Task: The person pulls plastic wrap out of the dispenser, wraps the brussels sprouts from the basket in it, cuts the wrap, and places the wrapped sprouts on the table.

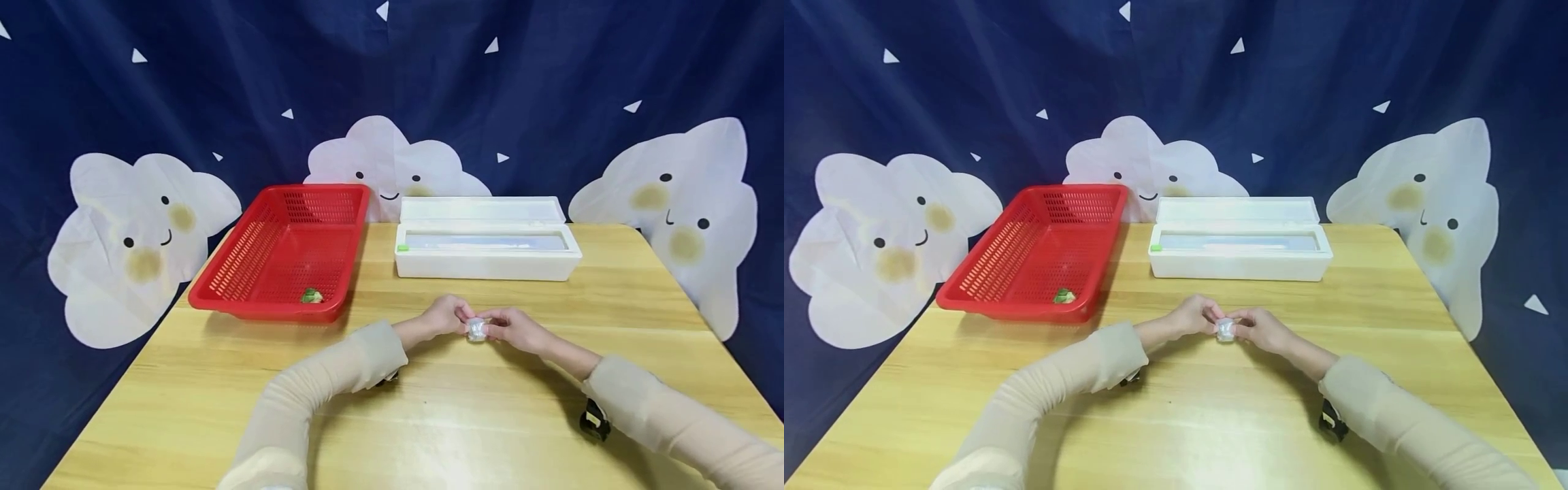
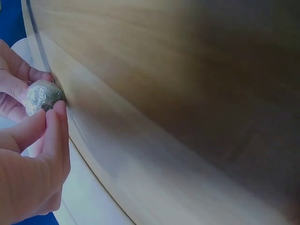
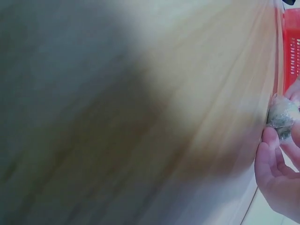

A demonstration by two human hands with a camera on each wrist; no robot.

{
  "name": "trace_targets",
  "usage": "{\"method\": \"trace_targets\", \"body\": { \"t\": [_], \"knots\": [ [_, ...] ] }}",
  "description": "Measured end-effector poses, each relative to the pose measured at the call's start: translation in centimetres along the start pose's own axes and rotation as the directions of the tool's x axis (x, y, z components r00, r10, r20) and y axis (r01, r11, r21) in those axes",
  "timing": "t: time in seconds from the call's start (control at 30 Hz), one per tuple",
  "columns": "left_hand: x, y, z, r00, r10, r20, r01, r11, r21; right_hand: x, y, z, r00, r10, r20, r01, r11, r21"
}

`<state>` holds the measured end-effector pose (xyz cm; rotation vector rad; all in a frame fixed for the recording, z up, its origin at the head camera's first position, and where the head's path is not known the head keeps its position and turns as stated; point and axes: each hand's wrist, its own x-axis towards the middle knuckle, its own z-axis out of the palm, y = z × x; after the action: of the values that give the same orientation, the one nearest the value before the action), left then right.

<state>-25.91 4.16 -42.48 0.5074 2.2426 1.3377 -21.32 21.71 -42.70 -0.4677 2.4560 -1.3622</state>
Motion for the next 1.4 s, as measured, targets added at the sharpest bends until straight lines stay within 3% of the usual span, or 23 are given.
{"method": "trace_targets", "body": {
  "t": [0.17,0.27,0.33,0.47,0.6,0.73,0.87,1.07,1.23,1.4],
  "knots": [
    [0.0,0.0,-0.3,1.000,-0.023,0.012,0.024,0.998,-0.050,0.0,-0.1,-0.3,0.998,-0.052,0.020,0.053,0.998,-0.030],
    [-0.1,-0.1,-0.3,0.999,-0.047,0.026,0.050,0.994,-0.100,-0.4,0.0,-0.5,0.992,-0.121,0.032,0.124,0.987,-0.104],
    [-0.2,-0.1,-0.4,0.998,-0.060,0.035,0.064,0.990,-0.126,-0.7,0.1,-0.4,0.981,-0.193,0.031,0.196,0.963,-0.184],
    [-0.4,-0.2,-0.7,0.996,-0.071,0.047,0.077,0.987,-0.141,-0.5,0.1,0.4,0.944,-0.329,0.029,0.318,0.884,-0.343],
    [-0.6,-0.1,-1.3,0.999,-0.034,0.043,0.036,0.998,-0.050,-0.1,0.1,0.9,0.943,-0.334,0.006,0.308,0.863,-0.401],
    [-1.0,-0.1,-2.0,0.997,0.052,0.061,-0.060,0.991,0.122,0.1,0.0,0.8,0.962,-0.273,-0.004,0.254,0.898,-0.358],
    [-1.5,-0.4,-2.4,0.982,0.155,0.107,-0.176,0.959,0.221,0.1,-0.1,0.5,0.977,-0.211,0.008,0.206,0.948,-0.243],
    [-1.8,-0.7,-2.3,0.932,0.326,0.159,-0.361,0.869,0.339,0.1,-0.1,0.0,0.996,-0.079,0.029,0.080,0.995,-0.059],
    [-1.9,-0.7,-2.1,0.911,0.375,0.175,-0.413,0.822,0.391,0.2,-0.2,-0.2,0.995,-0.011,0.101,0.009,1.000,0.022],
    [-1.9,-0.7,-1.7,0.887,0.420,0.191,-0.458,0.750,0.477,-0.1,-0.7,-0.4,0.988,0.033,0.150,-0.037,0.999,0.024]
  ]
}}
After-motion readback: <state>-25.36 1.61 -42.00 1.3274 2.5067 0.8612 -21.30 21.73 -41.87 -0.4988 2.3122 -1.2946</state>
